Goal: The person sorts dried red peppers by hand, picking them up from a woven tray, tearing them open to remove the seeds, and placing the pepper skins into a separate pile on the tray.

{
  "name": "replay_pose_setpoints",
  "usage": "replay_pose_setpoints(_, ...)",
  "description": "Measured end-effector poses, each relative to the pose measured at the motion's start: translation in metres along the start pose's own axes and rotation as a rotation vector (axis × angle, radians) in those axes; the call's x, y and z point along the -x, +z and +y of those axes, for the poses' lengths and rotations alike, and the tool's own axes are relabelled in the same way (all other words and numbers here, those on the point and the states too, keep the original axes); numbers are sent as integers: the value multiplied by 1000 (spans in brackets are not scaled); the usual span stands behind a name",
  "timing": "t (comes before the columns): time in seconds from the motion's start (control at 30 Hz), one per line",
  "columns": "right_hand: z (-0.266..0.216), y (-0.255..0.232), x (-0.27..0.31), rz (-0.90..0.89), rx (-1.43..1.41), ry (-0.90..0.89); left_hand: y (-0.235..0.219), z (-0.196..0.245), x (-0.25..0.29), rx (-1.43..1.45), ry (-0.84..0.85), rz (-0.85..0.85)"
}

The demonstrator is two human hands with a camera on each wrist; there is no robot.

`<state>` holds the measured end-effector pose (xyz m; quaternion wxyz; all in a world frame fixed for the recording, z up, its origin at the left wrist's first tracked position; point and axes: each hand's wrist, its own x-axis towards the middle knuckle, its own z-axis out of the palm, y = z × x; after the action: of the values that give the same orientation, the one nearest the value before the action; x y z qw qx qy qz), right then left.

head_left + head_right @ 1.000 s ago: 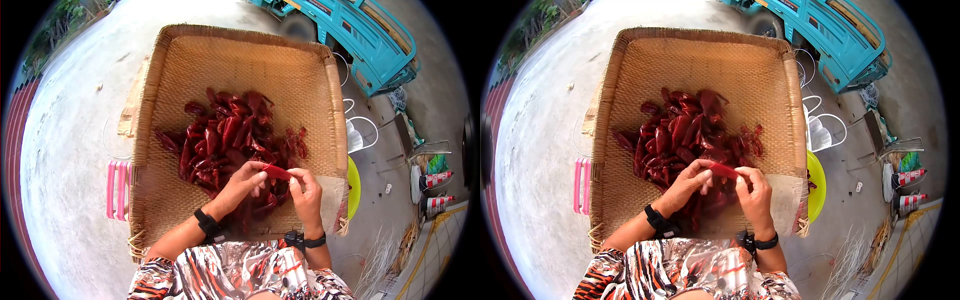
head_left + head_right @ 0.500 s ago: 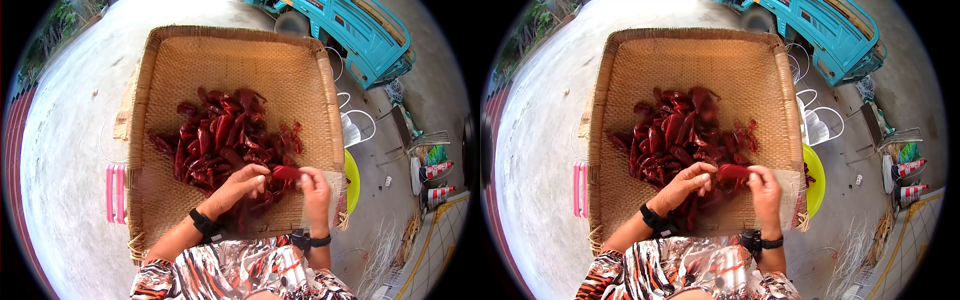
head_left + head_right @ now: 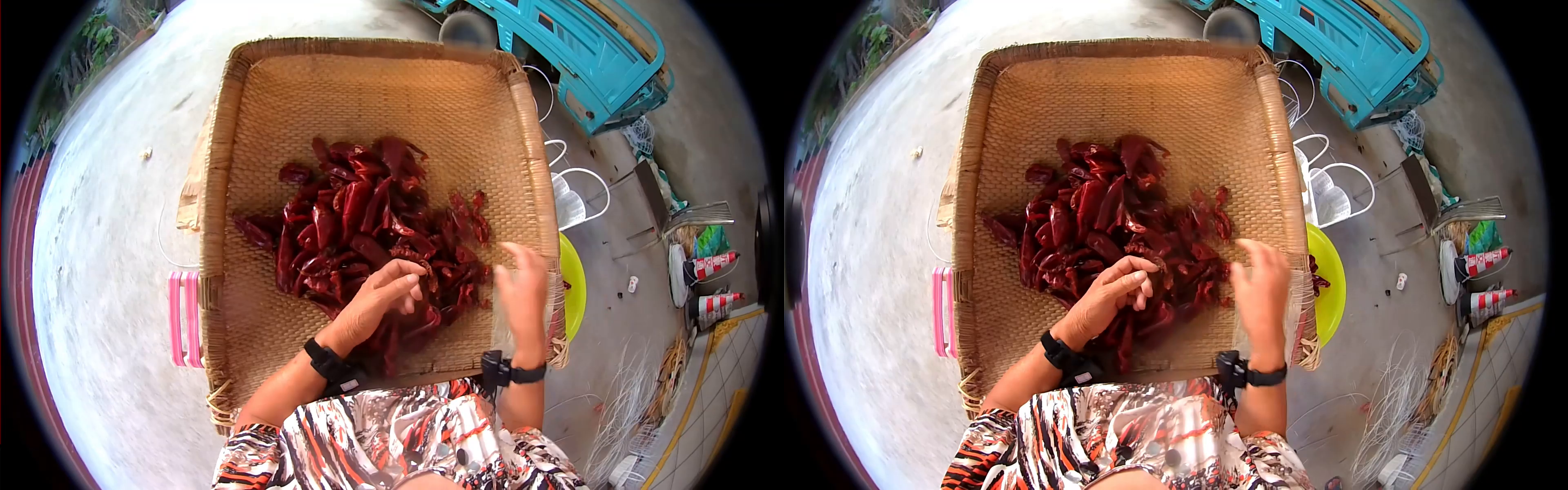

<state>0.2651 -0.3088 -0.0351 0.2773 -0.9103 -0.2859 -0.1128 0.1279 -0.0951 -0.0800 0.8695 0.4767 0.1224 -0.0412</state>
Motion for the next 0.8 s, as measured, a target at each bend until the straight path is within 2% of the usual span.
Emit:
replay_pose_setpoints(0.03, -1, 13, -3, -64, -8, -89, 0, 0, 0, -4, -1, 1)
replay_pose_setpoints(0.13, 3, 39, -6, -158, 35, -170, 1, 1, -1, -8, 3, 7)
replay_pose_setpoints(0.27, 13, 49, -11, -58, -33, -132, 2, 3, 0, 3, 2, 13)
replay_pose_setpoints(0.43, 4, 18, -11, 61, -53, -50, 1, 0, -2, 7, -9, 7)
replay_pose_setpoints(0.57, 18, -9, -5, 235, -56, 106, 1, 1, 0, 14, -13, 8)
replay_pose_setpoints(0.67, 50, -31, -6, 464, 89, 122, 1, 1, -1, 11, -10, 5)
replay_pose_setpoints(0.77, 81, -40, -6, 661, 454, 248, 0, 0, 0, -2, -12, 11)
replay_pose_setpoints(0.8, 77, -44, -5, 641, 344, 249, 0, 0, -1, -9, -12, 14)
